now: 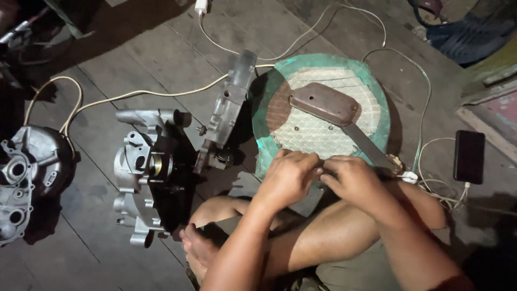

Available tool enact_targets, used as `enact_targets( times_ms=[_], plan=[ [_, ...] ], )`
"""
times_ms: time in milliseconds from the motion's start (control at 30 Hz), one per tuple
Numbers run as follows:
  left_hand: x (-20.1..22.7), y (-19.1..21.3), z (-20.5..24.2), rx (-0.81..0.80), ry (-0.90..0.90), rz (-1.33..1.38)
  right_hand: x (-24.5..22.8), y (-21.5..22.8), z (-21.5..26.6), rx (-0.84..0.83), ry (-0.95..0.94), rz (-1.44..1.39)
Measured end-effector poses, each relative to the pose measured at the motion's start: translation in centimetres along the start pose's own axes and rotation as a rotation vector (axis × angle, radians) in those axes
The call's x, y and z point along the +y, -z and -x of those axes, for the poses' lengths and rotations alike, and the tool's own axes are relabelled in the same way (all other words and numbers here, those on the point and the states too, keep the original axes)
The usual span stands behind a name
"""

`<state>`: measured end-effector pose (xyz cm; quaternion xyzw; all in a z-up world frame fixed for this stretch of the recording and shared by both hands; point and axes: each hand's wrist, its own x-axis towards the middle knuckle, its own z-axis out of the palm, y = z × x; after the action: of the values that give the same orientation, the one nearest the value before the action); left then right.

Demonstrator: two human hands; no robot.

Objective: The person sits on the floor and handles a small metal component, manipulating it with both hands. They then pick up a larger engine casing and insert the small component into a circular opening within the casing.

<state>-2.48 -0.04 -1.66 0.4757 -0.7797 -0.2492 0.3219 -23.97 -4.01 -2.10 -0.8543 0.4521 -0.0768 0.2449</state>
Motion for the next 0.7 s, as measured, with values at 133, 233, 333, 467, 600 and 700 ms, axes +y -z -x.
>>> enact_targets(
  times_ms=[133,233,333,467,600,700],
  plan=[
    [-0.7,-1.7,0.4,0.073,0.023,-0.092,-0.4,-0.2,0.1,0.017,-0.007,0.061],
    [-0.5,-1.3,0.2,0.064,0.041,-0.058,-0.5,-0.1,0.0,0.013,-0.014,0.076],
    [0.3,-0.3,-0.1,0.037,0.047,-0.017,-0.6,0.3,-0.1,0.003,-0.013,0.059],
    [0.8,0.4,0.0,0.015,0.022,0.012,-0.2,0.1,-0.1,-0.045,-0.044,0.002],
    [0.3,0.4,0.0,0.052,-0.014,0.051,-0.2,0.3,-0.1,-0.027,-0.011,-0.015],
    [0.9,1.0,0.0,0.064,-0.006,0.081,0.0,0.2,-0.1,-0.027,-0.023,0.032]
  ],
)
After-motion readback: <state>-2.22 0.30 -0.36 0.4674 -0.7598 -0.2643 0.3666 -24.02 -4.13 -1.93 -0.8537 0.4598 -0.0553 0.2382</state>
